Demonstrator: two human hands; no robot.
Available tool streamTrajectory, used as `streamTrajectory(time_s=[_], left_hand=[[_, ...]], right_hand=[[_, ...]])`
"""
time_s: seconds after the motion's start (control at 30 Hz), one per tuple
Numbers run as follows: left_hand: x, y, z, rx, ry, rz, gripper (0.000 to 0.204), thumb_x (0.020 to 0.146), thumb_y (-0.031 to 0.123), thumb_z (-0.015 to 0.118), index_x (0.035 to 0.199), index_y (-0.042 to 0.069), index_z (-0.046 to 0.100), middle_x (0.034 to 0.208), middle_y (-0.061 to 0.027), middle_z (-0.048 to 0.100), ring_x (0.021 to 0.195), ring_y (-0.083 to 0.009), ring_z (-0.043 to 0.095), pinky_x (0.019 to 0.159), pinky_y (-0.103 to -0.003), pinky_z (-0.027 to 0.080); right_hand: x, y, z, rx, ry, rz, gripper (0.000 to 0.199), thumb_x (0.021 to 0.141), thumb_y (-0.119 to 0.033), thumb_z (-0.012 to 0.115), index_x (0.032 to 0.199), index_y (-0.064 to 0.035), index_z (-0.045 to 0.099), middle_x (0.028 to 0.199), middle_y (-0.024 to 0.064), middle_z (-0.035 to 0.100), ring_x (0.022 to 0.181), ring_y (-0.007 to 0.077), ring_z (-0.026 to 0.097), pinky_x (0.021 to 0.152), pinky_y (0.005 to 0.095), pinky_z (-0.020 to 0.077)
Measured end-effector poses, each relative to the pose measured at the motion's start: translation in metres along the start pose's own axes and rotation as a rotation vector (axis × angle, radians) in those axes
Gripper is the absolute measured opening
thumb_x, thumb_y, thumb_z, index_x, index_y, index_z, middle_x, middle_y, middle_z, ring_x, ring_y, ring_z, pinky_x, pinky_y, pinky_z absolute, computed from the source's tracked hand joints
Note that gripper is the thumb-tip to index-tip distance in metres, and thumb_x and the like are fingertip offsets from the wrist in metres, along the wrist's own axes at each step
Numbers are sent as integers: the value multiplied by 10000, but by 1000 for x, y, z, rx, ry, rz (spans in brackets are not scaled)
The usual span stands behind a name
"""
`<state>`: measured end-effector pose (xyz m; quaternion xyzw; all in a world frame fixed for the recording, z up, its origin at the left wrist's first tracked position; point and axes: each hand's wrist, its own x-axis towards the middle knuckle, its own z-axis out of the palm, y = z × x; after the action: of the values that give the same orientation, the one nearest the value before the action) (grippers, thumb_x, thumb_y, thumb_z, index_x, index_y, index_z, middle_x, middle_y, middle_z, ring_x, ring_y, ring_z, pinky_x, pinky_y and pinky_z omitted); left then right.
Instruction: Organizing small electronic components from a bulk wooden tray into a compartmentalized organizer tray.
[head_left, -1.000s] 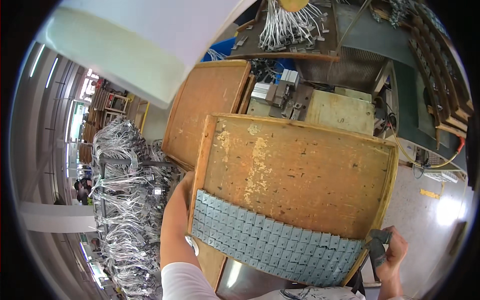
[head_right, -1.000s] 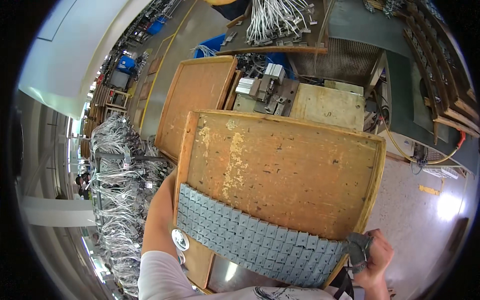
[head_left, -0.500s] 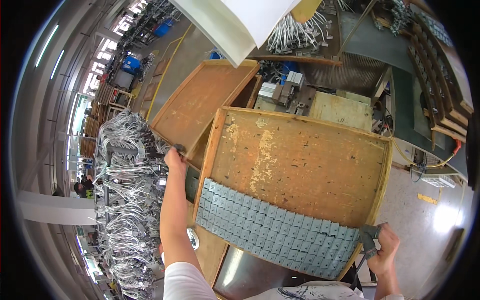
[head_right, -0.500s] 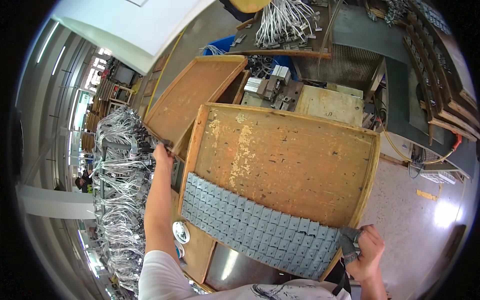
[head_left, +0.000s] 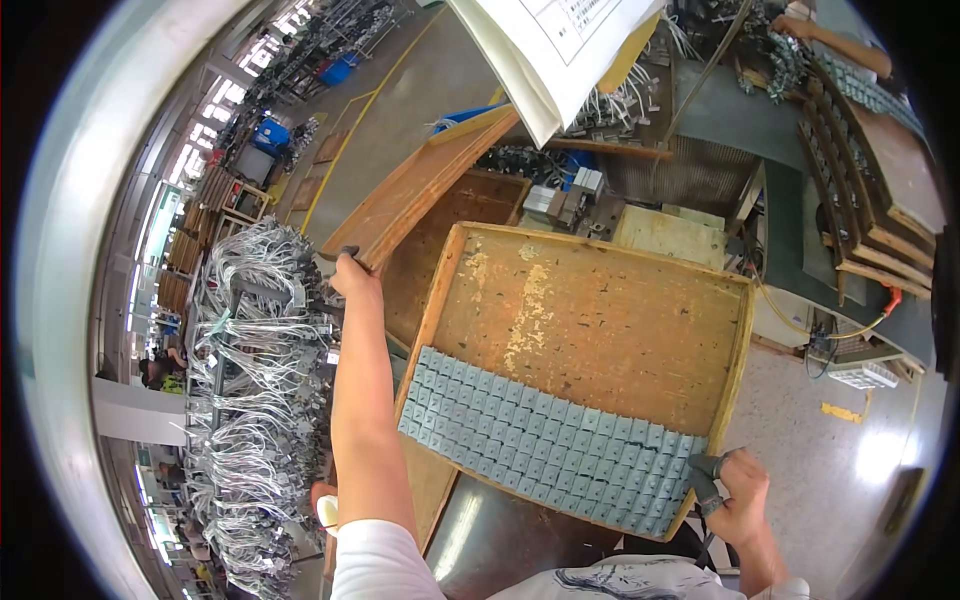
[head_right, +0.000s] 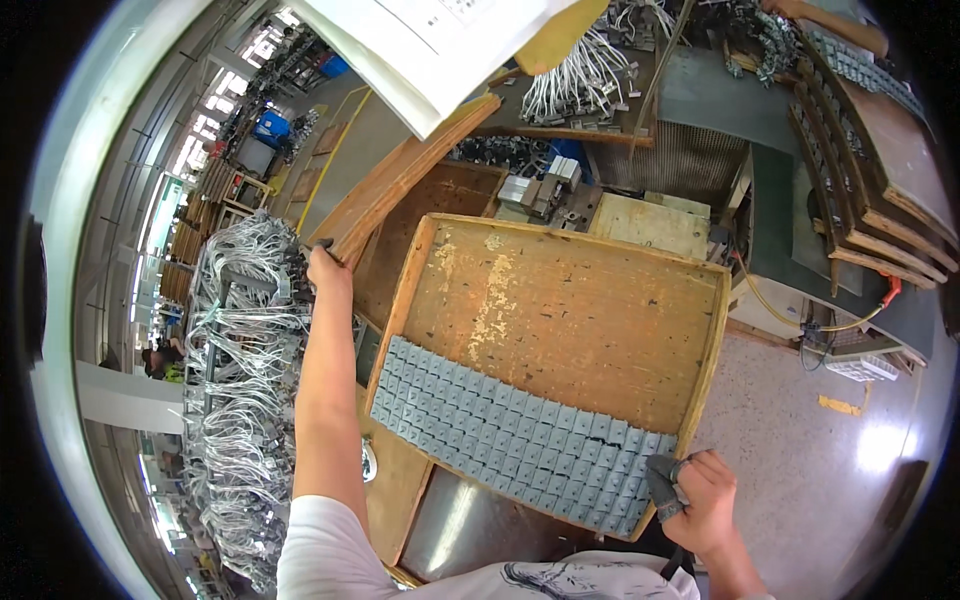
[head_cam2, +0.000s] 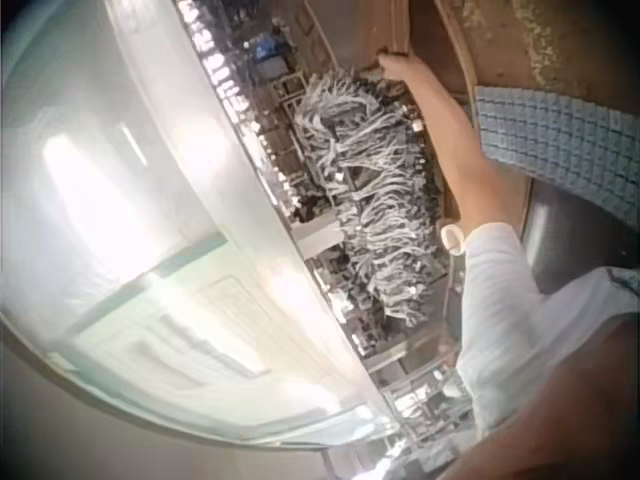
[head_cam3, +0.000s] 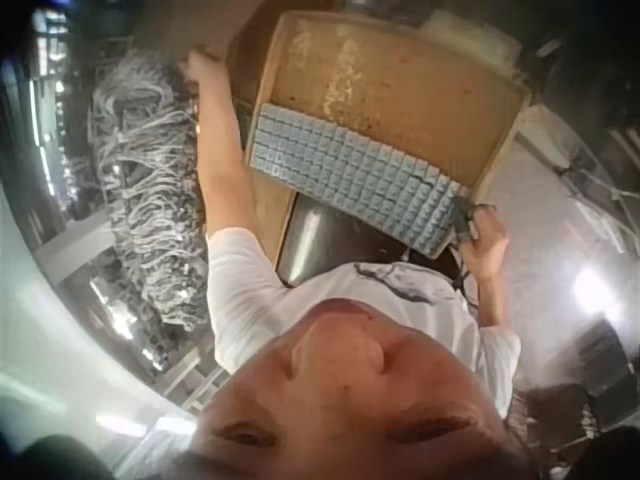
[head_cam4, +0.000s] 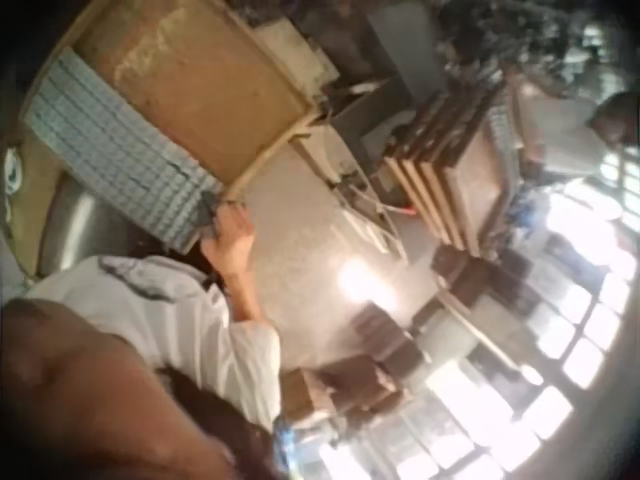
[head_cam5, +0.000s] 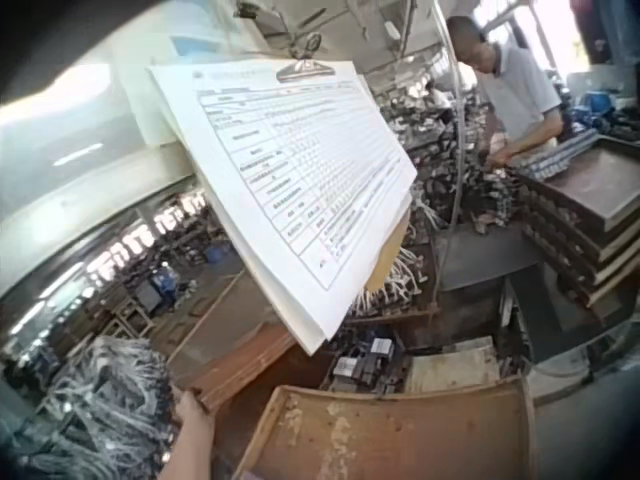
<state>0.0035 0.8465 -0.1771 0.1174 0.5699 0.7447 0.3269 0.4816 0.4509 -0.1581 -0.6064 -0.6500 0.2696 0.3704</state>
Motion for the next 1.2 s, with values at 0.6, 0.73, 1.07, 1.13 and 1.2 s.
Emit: streamTrajectory(time_s=[0.6, 0.73, 1.07, 1.13, 1.2], left_hand=[[-308, 86, -203, -118, -334, 34, 470, 752, 43, 623, 1201, 63, 484, 1114, -99, 585, 1029, -248, 603, 907, -387, 523], [-399, 107, -285, -110, -306, 61, 682, 774, 119, 671, 1385, 92, 369, 1262, -134, 538, 1134, -288, 579, 965, -402, 499], [-447, 133, -639, 35, 166, 22, 525, 923, 386, 564, 1396, 181, 462, 1320, -58, 545, 1209, -237, 513, 993, -537, 416], [-470, 157, -643, 427, 106, -41, 583, 945, 373, 558, 1438, 103, 403, 1401, -56, 476, 1272, -208, 469, 944, -406, 454], [-479, 141, -669, 335, 63, -145, 590, 922, 329, 617, 1424, 77, 437, 1315, -66, 559, 1171, -189, 548, 895, -344, 469]], right_hand=[[80, -102, 118, 1572, -30, 472, 467, 961, -284, 595, 1314, 3, 493, 1221, 153, 597, 1129, 275, 591, 978, 427, 486], [31, -161, 142, 1579, 197, 496, 347, 929, -211, 580, 1205, -5, 540, 1116, 121, 625, 1024, 266, 618, 907, 429, 535], [-73, -128, 154, 1416, -447, 475, 387, 829, -107, 555, 1182, 48, 586, 1048, 189, 661, 890, 312, 677, 785, 430, 590], [-86, -129, 165, 1343, -568, 478, 388, 850, -131, 539, 1192, 46, 583, 1041, 190, 662, 879, 316, 678, 771, 432, 593], [-92, -133, 173, 1331, -673, 460, 401, 891, -168, 493, 1230, 32, 573, 1027, 190, 665, 876, 314, 680, 755, 444, 595]])
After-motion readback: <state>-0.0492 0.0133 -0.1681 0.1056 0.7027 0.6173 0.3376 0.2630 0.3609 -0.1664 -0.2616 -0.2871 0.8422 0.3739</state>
